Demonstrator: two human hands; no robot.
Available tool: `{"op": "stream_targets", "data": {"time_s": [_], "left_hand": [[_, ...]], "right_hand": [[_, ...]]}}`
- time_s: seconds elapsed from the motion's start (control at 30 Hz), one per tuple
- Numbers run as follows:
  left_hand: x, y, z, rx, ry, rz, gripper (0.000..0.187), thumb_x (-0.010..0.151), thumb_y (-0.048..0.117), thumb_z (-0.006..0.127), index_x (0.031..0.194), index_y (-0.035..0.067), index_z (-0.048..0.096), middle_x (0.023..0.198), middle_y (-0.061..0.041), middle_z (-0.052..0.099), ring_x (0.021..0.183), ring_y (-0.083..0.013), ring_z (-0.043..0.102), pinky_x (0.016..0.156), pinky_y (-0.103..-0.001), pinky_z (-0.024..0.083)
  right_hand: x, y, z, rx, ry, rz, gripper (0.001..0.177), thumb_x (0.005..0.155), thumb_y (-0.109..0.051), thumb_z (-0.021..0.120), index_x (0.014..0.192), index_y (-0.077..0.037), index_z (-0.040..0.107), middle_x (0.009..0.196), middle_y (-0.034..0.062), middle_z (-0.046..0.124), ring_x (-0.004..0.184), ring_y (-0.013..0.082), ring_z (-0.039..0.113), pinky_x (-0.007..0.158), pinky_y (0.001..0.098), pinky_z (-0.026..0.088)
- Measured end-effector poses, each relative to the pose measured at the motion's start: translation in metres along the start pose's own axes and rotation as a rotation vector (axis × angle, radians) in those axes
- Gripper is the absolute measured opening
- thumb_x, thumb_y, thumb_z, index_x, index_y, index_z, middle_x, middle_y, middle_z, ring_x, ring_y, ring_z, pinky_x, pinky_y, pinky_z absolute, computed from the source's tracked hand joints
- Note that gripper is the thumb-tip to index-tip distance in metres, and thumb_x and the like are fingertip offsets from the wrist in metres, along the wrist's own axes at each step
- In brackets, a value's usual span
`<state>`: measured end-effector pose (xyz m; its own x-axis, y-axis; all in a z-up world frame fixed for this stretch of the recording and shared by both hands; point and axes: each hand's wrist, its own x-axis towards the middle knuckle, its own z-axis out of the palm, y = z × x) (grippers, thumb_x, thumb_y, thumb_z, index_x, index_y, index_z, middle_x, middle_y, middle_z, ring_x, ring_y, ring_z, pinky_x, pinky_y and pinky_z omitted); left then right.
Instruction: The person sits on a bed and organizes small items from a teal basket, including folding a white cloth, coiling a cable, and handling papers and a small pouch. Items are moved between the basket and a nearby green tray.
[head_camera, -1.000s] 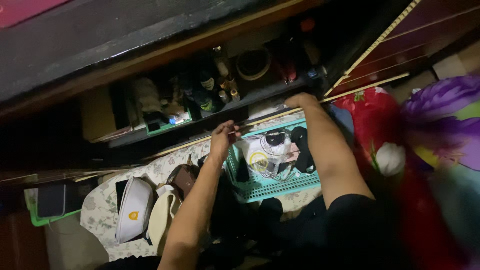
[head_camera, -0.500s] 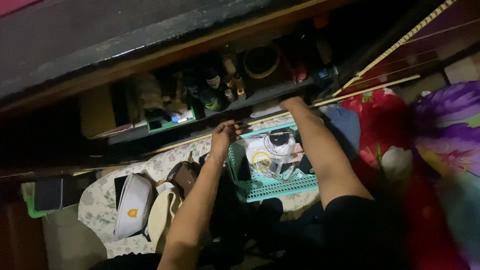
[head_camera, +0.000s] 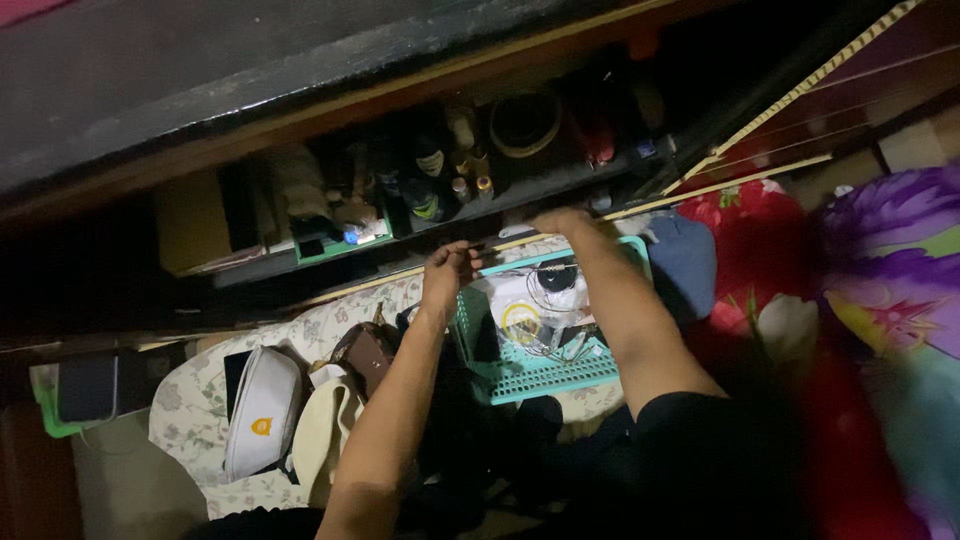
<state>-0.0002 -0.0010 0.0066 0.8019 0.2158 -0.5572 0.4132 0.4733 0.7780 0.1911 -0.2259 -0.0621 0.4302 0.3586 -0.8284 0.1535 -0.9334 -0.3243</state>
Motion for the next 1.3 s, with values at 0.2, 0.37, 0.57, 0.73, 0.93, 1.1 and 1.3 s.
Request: {"op": "stream_targets", "data": {"time_s": [0.2,0.37,0.57,0.73,0.93,1.1,1.3], "left_hand": [[-0.009,0.003,0.001,0.006,-0.009,0.034,0.024,0.101,0.007,0.048,0.12,0.005,0.064,0.101,-0.007,0.073,0.085,-0.0186,0.071,0.076,-0.033,0.058],[-0.019,0.004,0.0,-0.016,-0.02,0.112,0.021,0.104,0.009,0.051,0.119,0.003,0.064,0.099,-0.008,0.072,0.084,-0.0193,0.071,0.077,-0.033,0.059],[-0.048,0.006,-0.008,-0.015,-0.007,0.192,0.02,0.105,0.008,0.049,0.119,0.004,0.063,0.099,-0.007,0.071,0.084,-0.0173,0.071,0.076,-0.031,0.058],[-0.084,-0.001,0.001,-0.005,0.004,0.186,0.02,0.105,0.008,0.047,0.115,0.004,0.063,0.097,-0.006,0.071,0.08,-0.0168,0.068,0.069,-0.031,0.053],[-0.121,-0.023,-0.001,-0.014,0.013,0.186,0.019,0.104,0.007,0.047,0.114,0.005,0.062,0.097,-0.005,0.071,0.079,-0.0158,0.067,0.066,-0.029,0.051],[-0.147,-0.042,-0.021,-0.06,0.043,0.184,0.02,0.104,0.009,0.047,0.113,0.004,0.064,0.096,-0.006,0.07,0.078,-0.0169,0.068,0.067,-0.029,0.055],[-0.17,-0.052,-0.048,-0.097,0.061,0.203,0.017,0.104,0.012,0.054,0.113,0.002,0.065,0.094,-0.007,0.068,0.078,-0.0178,0.068,0.067,-0.029,0.054]], "right_hand": [[-0.012,0.003,0.007,0.115,0.288,0.076,0.072,0.091,-0.059,0.051,0.149,-0.016,0.054,0.162,0.0119,0.039,0.151,0.0297,0.034,0.124,0.0429,0.024],[-0.031,0.003,-0.004,-0.056,0.387,0.069,0.06,0.092,-0.049,0.051,0.141,-0.015,0.061,0.153,0.0148,0.048,0.144,0.037,0.042,0.122,0.0526,0.025],[-0.098,0.006,-0.011,-0.078,0.63,0.009,0.05,0.095,-0.046,0.054,0.122,-0.009,0.075,0.132,0.0214,0.065,0.129,0.0438,0.056,0.116,0.0613,0.03],[-0.179,-0.004,0.013,0.08,0.968,-0.26,0.032,0.093,-0.035,0.06,0.102,-0.008,0.075,0.109,0.0198,0.072,0.109,0.041,0.064,0.099,0.056,0.045],[-0.239,-0.036,0.075,0.17,1.071,-0.504,0.018,0.098,-0.021,0.061,0.096,-0.006,0.07,0.099,0.0185,0.072,0.097,0.0416,0.066,0.085,0.0507,0.052],[-0.262,-0.078,0.136,0.107,0.938,-0.445,0.033,0.088,-0.022,0.067,0.118,-0.009,0.066,0.121,0.0187,0.065,0.112,0.0419,0.062,0.09,0.0545,0.05],[-0.28,-0.111,0.166,0.275,0.83,-0.292,0.069,0.085,-0.018,0.072,0.147,-0.01,0.042,0.149,0.021,0.036,0.118,0.0487,0.055,0.096,0.055,0.048]]}}
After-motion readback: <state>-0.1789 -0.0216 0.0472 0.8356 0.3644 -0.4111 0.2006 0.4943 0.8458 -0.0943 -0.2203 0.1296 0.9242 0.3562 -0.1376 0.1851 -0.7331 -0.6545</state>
